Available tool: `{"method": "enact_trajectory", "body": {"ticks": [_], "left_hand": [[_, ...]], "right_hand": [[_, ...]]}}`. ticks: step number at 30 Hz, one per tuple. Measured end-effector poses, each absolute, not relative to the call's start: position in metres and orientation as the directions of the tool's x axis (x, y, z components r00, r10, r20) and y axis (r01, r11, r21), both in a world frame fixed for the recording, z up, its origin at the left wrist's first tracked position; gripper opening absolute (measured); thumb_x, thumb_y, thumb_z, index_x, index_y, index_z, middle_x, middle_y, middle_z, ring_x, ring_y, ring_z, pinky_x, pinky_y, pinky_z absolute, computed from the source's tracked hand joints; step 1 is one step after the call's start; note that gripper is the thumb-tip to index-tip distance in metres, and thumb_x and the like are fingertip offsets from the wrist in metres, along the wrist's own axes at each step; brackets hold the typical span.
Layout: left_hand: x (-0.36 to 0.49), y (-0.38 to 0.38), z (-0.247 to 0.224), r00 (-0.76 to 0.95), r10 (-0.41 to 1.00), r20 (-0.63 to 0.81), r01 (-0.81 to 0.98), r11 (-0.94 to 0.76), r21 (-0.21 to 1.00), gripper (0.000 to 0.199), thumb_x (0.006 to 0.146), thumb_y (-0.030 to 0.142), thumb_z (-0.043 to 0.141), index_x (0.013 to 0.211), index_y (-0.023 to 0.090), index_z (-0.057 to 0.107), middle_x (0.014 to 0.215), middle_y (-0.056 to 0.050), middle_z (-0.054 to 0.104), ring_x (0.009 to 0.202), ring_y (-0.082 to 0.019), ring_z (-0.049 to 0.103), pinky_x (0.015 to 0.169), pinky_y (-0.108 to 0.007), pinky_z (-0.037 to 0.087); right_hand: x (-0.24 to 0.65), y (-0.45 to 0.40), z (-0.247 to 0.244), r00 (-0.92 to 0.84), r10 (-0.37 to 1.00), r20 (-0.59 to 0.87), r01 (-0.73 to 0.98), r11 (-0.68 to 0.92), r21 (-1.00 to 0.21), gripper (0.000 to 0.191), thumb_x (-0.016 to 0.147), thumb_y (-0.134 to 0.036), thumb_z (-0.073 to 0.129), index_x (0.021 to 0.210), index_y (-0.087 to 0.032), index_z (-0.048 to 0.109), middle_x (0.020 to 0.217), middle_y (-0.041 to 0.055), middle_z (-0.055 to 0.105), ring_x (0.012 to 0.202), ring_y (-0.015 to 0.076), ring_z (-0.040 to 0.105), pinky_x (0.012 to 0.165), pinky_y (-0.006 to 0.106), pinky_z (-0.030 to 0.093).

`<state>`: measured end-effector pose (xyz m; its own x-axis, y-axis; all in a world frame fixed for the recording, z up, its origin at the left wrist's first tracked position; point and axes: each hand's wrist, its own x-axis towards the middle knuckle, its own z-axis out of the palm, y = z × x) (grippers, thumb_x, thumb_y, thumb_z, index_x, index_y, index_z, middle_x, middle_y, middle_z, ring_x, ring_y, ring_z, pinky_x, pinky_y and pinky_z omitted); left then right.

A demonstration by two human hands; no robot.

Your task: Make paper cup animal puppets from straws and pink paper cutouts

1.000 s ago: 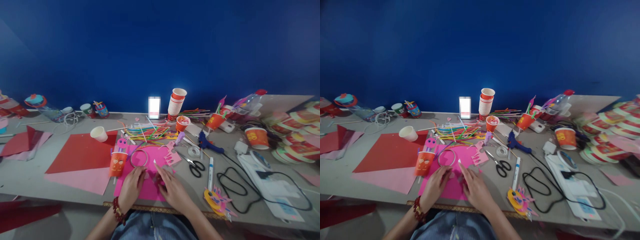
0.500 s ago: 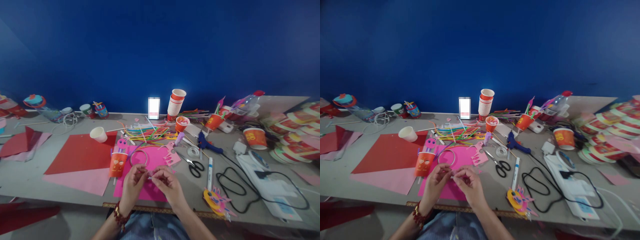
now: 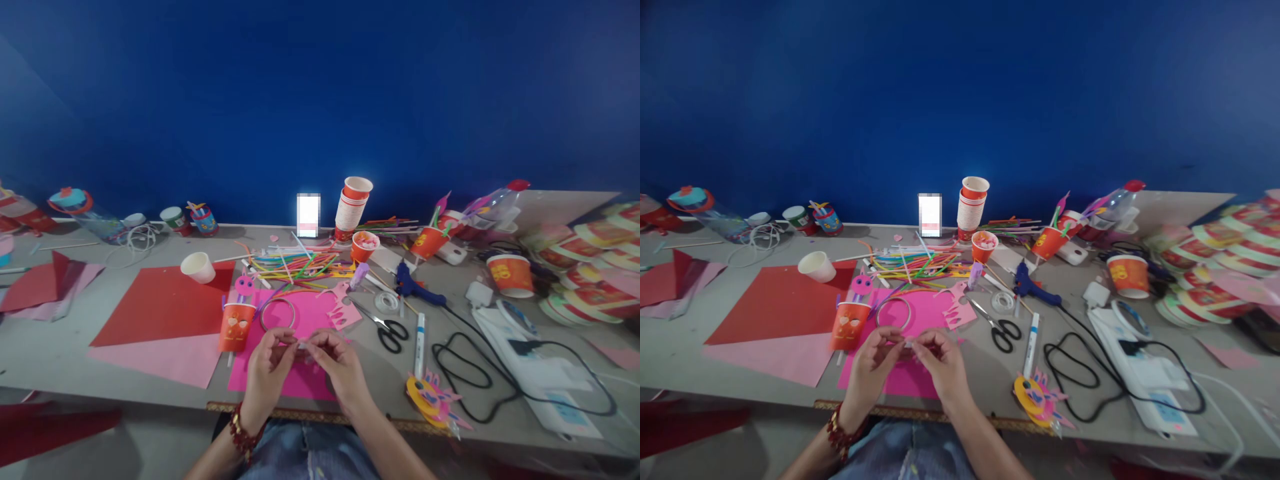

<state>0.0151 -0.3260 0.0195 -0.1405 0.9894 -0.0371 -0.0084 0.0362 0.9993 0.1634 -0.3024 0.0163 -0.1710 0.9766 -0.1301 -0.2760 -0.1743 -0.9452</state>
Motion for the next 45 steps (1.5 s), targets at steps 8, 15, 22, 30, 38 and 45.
{"method": "enact_trajectory", "body": {"ticks": [8,15,22,30,38,45], "left_hand": [[0.016,-0.328,0.020,-0.126,0.991,-0.033,-0.030,0.029,0.999,0.020,0.088,0.031,0.062,0.104,0.020,0.058,0.091,-0.003,0.070,0.077,-0.020,0.074,0.073,-0.033,0.063],[0.019,-0.329,0.020,-0.139,0.990,-0.025,-0.071,0.015,0.997,0.019,0.087,0.032,0.064,0.102,0.020,0.059,0.087,-0.002,0.069,0.075,-0.018,0.074,0.073,-0.032,0.062],[0.021,-0.332,0.023,-0.152,0.988,-0.002,-0.096,-0.013,0.995,0.022,0.086,0.034,0.067,0.101,0.019,0.061,0.088,-0.004,0.070,0.079,-0.020,0.073,0.074,-0.032,0.062],[0.019,-0.332,0.017,-0.140,0.990,-0.009,-0.040,0.004,0.999,0.026,0.087,0.032,0.068,0.106,0.019,0.058,0.091,-0.006,0.070,0.082,-0.020,0.072,0.075,-0.031,0.060],[0.023,-0.331,0.029,-0.093,0.993,-0.078,-0.280,0.049,0.959,0.027,0.085,0.032,0.070,0.106,0.019,0.057,0.078,0.000,0.066,0.066,-0.014,0.068,0.060,-0.022,0.054],[0.020,-0.335,0.021,-0.100,0.995,-0.005,-0.102,-0.006,0.995,0.026,0.088,0.031,0.066,0.110,0.020,0.058,0.090,-0.004,0.067,0.081,-0.016,0.068,0.071,-0.026,0.056]], "right_hand": [[0.161,-0.304,0.017,-0.156,0.970,-0.185,-0.364,-0.231,-0.902,0.027,0.071,-0.041,0.083,0.075,-0.019,0.068,0.071,-0.0010,0.067,0.062,0.0132,0.061,0.060,0.024,0.049],[0.161,-0.305,0.018,-0.139,0.972,-0.189,-0.370,-0.228,-0.901,0.027,0.071,-0.041,0.083,0.074,-0.019,0.068,0.067,-0.0013,0.068,0.059,0.0123,0.059,0.059,0.023,0.047],[0.160,-0.307,0.016,-0.143,0.974,-0.177,-0.373,-0.219,-0.902,0.025,0.072,-0.040,0.083,0.075,-0.019,0.069,0.069,-0.0006,0.069,0.064,0.0138,0.063,0.062,0.023,0.048],[0.164,-0.308,0.021,-0.170,0.985,0.041,-0.204,0.006,-0.979,0.013,0.086,-0.033,0.068,0.081,-0.021,0.071,0.077,0.0031,0.070,0.074,0.0185,0.066,0.069,0.028,0.053],[0.184,-0.304,0.030,-0.037,0.972,0.230,0.107,0.233,-0.967,0.027,0.095,-0.027,0.054,0.121,-0.023,0.057,0.103,0.0067,0.066,0.078,0.0161,0.063,0.069,0.026,0.051],[0.171,-0.306,0.033,-0.242,0.957,0.162,0.076,0.185,-0.980,0.016,0.090,-0.033,0.063,0.082,-0.019,0.063,0.075,0.0014,0.062,0.064,0.0142,0.058,0.059,0.023,0.047]]}}
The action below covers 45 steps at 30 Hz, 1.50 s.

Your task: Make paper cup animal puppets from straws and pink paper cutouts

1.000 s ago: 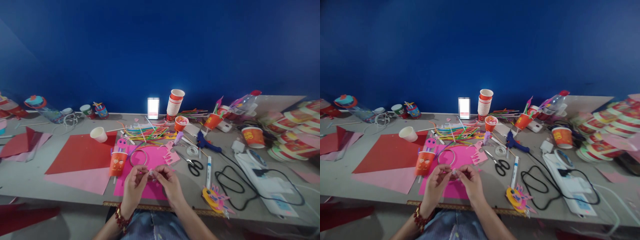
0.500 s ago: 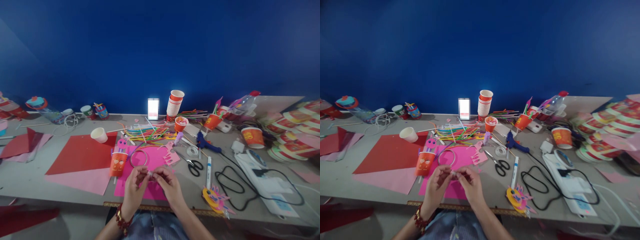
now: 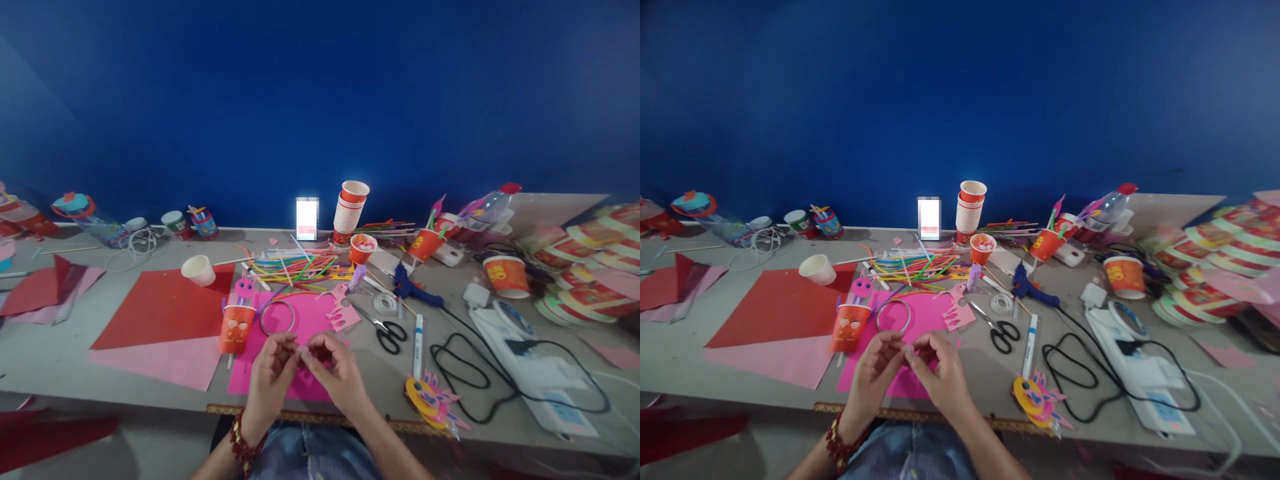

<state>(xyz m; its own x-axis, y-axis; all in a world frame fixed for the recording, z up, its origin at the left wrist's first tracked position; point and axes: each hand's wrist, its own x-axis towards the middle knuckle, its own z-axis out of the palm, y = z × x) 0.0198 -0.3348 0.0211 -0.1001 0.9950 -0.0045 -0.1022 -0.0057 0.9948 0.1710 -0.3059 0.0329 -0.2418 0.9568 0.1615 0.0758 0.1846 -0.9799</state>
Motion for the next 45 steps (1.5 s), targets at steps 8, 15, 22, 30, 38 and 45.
{"method": "enact_trajectory", "body": {"ticks": [8,15,22,30,38,45], "left_hand": [[0.020,-0.332,0.025,0.018,0.999,-0.048,-0.141,0.050,0.989,0.020,0.089,0.037,0.065,0.093,0.018,0.063,0.077,-0.002,0.066,0.070,-0.016,0.065,0.065,-0.026,0.053],[0.026,-0.331,0.034,0.045,0.999,-0.014,-0.169,0.022,0.985,0.025,0.093,0.036,0.059,0.080,0.016,0.066,0.071,-0.001,0.063,0.068,-0.014,0.059,0.067,-0.023,0.048],[0.025,-0.335,0.030,-0.027,1.000,0.006,-0.066,-0.008,0.998,0.021,0.091,0.036,0.061,0.082,0.017,0.064,0.074,-0.002,0.062,0.068,-0.015,0.058,0.065,-0.023,0.048],[0.022,-0.338,0.032,-0.033,0.991,0.131,0.242,-0.119,0.963,0.015,0.095,0.028,0.053,0.086,0.019,0.061,0.076,-0.002,0.064,0.069,-0.016,0.061,0.065,-0.024,0.048],[0.020,-0.339,0.041,0.124,0.948,0.292,0.501,-0.314,0.807,0.012,0.096,0.015,0.046,0.094,0.020,0.057,0.085,-0.004,0.064,0.079,-0.018,0.062,0.071,-0.027,0.046],[0.019,-0.338,0.041,0.147,0.940,0.306,0.569,-0.334,0.751,0.016,0.092,0.012,0.046,0.093,0.022,0.059,0.083,-0.005,0.065,0.077,-0.020,0.062,0.069,-0.028,0.046]], "right_hand": [[0.170,-0.306,0.034,-0.181,0.979,0.090,-0.036,0.085,-0.996,0.024,0.087,-0.037,0.067,0.071,-0.019,0.063,0.065,0.0008,0.063,0.061,0.0149,0.058,0.060,0.025,0.046],[0.170,-0.306,0.024,-0.189,0.980,-0.060,-0.223,-0.102,-0.969,0.030,0.081,-0.045,0.074,0.072,-0.017,0.064,0.063,-0.0011,0.060,0.057,0.0121,0.054,0.057,0.023,0.044],[0.169,-0.310,0.024,-0.175,0.984,-0.038,-0.186,-0.071,-0.980,0.027,0.087,-0.041,0.068,0.075,-0.018,0.062,0.063,-0.0012,0.059,0.055,0.0123,0.055,0.055,0.023,0.047],[0.182,-0.317,0.041,-0.214,0.825,0.523,0.450,0.558,-0.697,0.015,0.093,-0.017,0.056,0.101,-0.024,0.067,0.099,0.0086,0.064,0.096,0.0241,0.061,0.086,0.039,0.050],[0.189,-0.310,0.049,-0.430,0.748,0.506,0.481,0.664,-0.572,0.016,0.096,-0.015,0.052,0.101,-0.022,0.065,0.091,0.0072,0.069,0.087,0.0230,0.061,0.081,0.037,0.050],[0.191,-0.303,0.052,-0.524,0.704,0.480,0.532,0.710,-0.461,0.014,0.095,-0.014,0.051,0.096,-0.020,0.063,0.086,0.0078,0.068,0.086,0.0238,0.062,0.082,0.038,0.051]]}}
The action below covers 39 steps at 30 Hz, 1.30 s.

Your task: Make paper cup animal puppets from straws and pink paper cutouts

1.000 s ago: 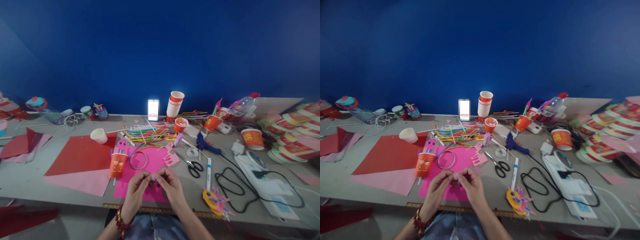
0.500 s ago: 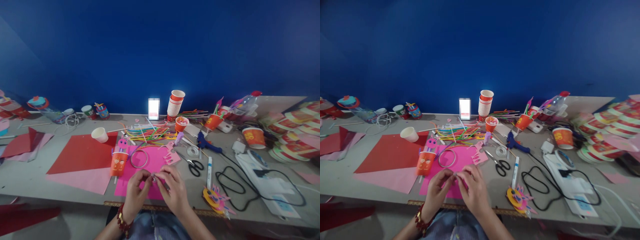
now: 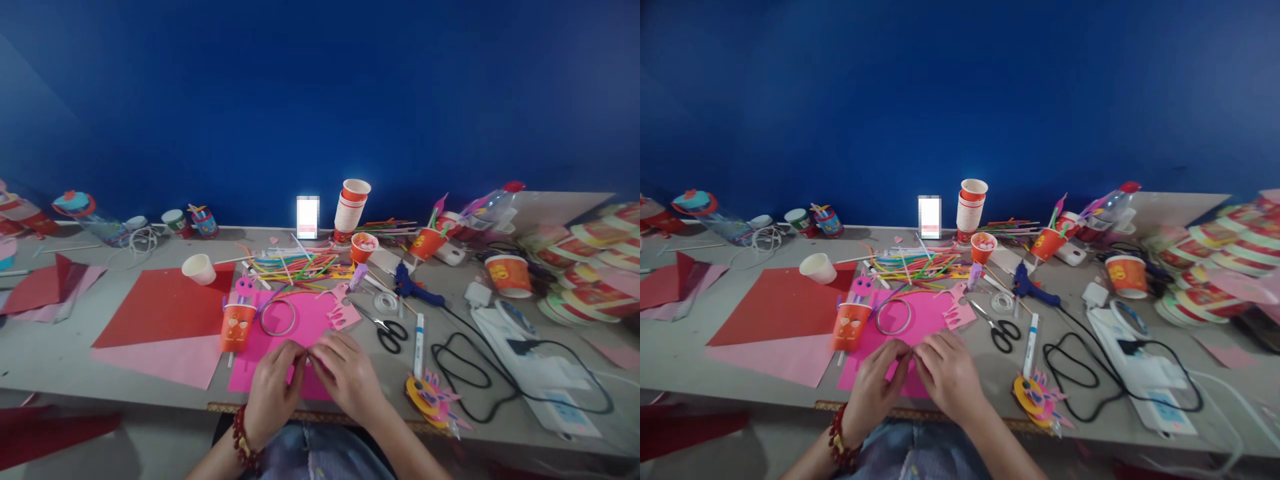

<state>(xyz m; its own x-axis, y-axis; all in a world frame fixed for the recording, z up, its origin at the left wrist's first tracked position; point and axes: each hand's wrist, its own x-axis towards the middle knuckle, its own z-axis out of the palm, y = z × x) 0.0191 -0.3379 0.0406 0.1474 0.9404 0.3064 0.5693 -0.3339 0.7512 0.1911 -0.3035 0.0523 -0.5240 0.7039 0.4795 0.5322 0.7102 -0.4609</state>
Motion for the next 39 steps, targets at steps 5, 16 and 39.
{"method": "enact_trajectory", "body": {"ticks": [5,16,39], "left_hand": [[0.019,-0.337,0.039,0.149,0.942,0.300,0.563,-0.330,0.758,0.015,0.092,0.013,0.047,0.091,0.022,0.059,0.082,-0.005,0.066,0.076,-0.019,0.063,0.068,-0.027,0.047],[0.018,-0.337,0.039,0.148,0.961,0.233,0.548,-0.276,0.790,0.016,0.097,0.020,0.046,0.093,0.021,0.061,0.086,-0.006,0.067,0.078,-0.020,0.064,0.071,-0.029,0.047],[0.019,-0.336,0.046,0.101,0.993,0.054,0.359,-0.087,0.929,0.019,0.095,0.024,0.049,0.080,0.019,0.058,0.072,-0.002,0.061,0.068,-0.016,0.058,0.060,-0.023,0.042]], "right_hand": [[0.190,-0.302,0.050,-0.518,0.698,0.494,0.533,0.716,-0.451,0.014,0.092,-0.012,0.051,0.092,-0.021,0.062,0.084,0.0070,0.067,0.083,0.0232,0.061,0.080,0.037,0.051],[0.194,-0.297,0.052,-0.578,0.656,0.485,0.493,0.755,-0.433,0.016,0.096,-0.014,0.049,0.091,-0.020,0.063,0.084,0.0077,0.068,0.080,0.0223,0.061,0.076,0.035,0.051],[0.194,-0.297,0.053,-0.507,0.743,0.437,0.411,0.654,-0.635,0.014,0.092,-0.015,0.056,0.085,-0.022,0.066,0.082,0.0046,0.069,0.079,0.0197,0.061,0.074,0.031,0.048]]}}
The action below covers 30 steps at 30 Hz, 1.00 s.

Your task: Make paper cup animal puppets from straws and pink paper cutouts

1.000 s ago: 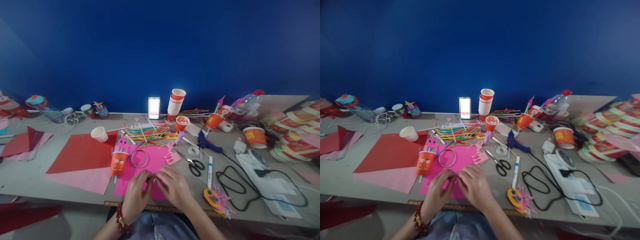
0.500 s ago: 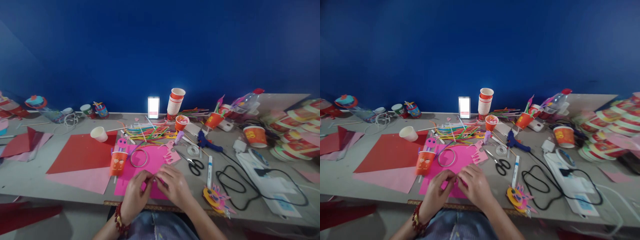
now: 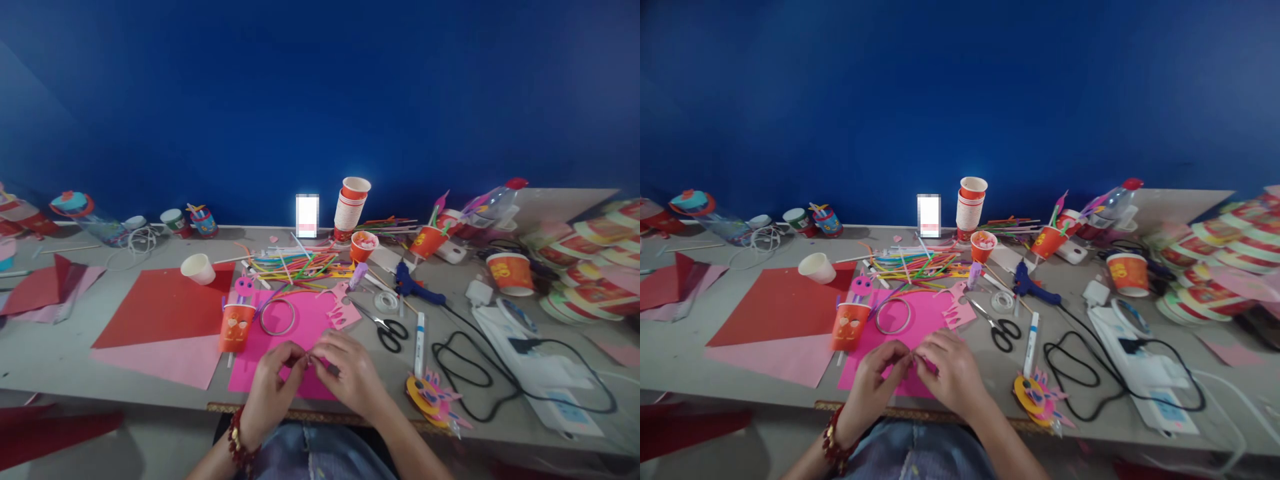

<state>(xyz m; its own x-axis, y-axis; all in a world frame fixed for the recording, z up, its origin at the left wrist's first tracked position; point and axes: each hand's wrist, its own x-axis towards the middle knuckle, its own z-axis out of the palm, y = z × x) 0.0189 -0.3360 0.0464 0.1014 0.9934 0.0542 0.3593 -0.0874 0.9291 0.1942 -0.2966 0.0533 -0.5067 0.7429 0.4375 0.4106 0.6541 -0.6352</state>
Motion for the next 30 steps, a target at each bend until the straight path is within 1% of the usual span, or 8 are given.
{"method": "enact_trajectory", "body": {"ticks": [4,9,14,18,20,22,25,30], "left_hand": [[0.019,-0.336,0.045,0.115,0.993,0.023,0.270,-0.053,0.961,0.019,0.095,0.024,0.049,0.079,0.018,0.058,0.072,-0.002,0.060,0.066,-0.015,0.056,0.059,-0.022,0.041],[0.018,-0.337,0.044,0.116,0.992,-0.057,0.053,0.051,0.997,0.020,0.093,0.029,0.055,0.079,0.016,0.059,0.070,-0.001,0.059,0.064,-0.013,0.055,0.059,-0.022,0.041],[0.017,-0.336,0.043,0.125,0.982,-0.142,-0.278,0.173,0.945,0.021,0.088,0.034,0.066,0.079,0.015,0.061,0.068,-0.001,0.062,0.059,-0.012,0.056,0.060,-0.023,0.044],[0.017,-0.337,0.045,0.170,0.954,-0.246,-0.490,0.299,0.819,0.020,0.083,0.032,0.072,0.079,0.015,0.062,0.067,-0.001,0.063,0.057,-0.011,0.057,0.059,-0.023,0.044],[0.018,-0.337,0.046,0.209,0.936,-0.284,-0.546,0.353,0.760,0.018,0.081,0.029,0.073,0.079,0.015,0.062,0.066,-0.001,0.063,0.056,-0.011,0.057,0.058,-0.023,0.044],[0.019,-0.337,0.047,0.252,0.918,-0.305,-0.586,0.396,0.707,0.017,0.081,0.026,0.073,0.079,0.014,0.062,0.066,-0.001,0.063,0.054,-0.011,0.056,0.057,-0.023,0.045],[0.022,-0.334,0.045,0.310,0.896,-0.318,-0.627,0.444,0.640,0.015,0.081,0.025,0.072,0.078,0.014,0.062,0.065,-0.001,0.061,0.051,-0.010,0.054,0.056,-0.023,0.044],[0.024,-0.333,0.038,0.391,0.863,-0.321,-0.612,0.504,0.609,0.014,0.083,0.025,0.066,0.077,0.014,0.061,0.065,-0.001,0.059,0.049,-0.009,0.050,0.055,-0.025,0.046]], "right_hand": [[0.194,-0.298,0.056,-0.496,0.751,0.436,0.390,0.641,-0.661,0.015,0.091,-0.014,0.055,0.083,-0.022,0.065,0.080,0.0038,0.068,0.077,0.0187,0.060,0.073,0.030,0.047],[0.198,-0.293,0.052,-0.417,0.799,0.433,0.366,0.583,-0.725,0.016,0.092,-0.016,0.053,0.081,-0.021,0.063,0.077,0.0032,0.066,0.075,0.0184,0.061,0.070,0.029,0.047],[0.210,-0.277,0.031,-0.235,0.872,0.430,0.597,0.479,-0.644,0.017,0.094,-0.020,0.050,0.097,-0.020,0.067,0.095,0.0091,0.072,0.088,0.0238,0.067,0.077,0.033,0.049],[0.214,-0.275,0.024,-0.177,0.918,0.353,0.717,0.367,-0.593,0.021,0.094,-0.027,0.055,0.076,-0.021,0.065,0.069,0.0042,0.067,0.065,0.0204,0.063,0.064,0.029,0.045],[0.212,-0.279,0.031,-0.217,0.919,0.330,0.626,0.391,-0.675,0.016,0.092,-0.025,0.056,0.081,-0.021,0.067,0.079,0.0057,0.069,0.071,0.0200,0.063,0.066,0.029,0.047],[0.209,-0.285,0.041,-0.302,0.901,0.312,0.410,0.419,-0.810,0.012,0.091,-0.022,0.056,0.093,-0.021,0.067,0.094,0.0070,0.069,0.079,0.0191,0.064,0.070,0.028,0.049],[0.201,-0.295,0.055,-0.394,0.871,0.293,0.107,0.360,-0.927,0.010,0.088,-0.021,0.061,0.097,-0.021,0.065,0.090,0.0046,0.066,0.076,0.0169,0.062,0.070,0.027,0.051],[0.194,-0.302,0.058,-0.424,0.860,0.285,0.019,0.323,-0.946,0.008,0.089,-0.021,0.060,0.088,-0.021,0.068,0.083,0.0034,0.065,0.079,0.0176,0.061,0.074,0.029,0.048]]}}
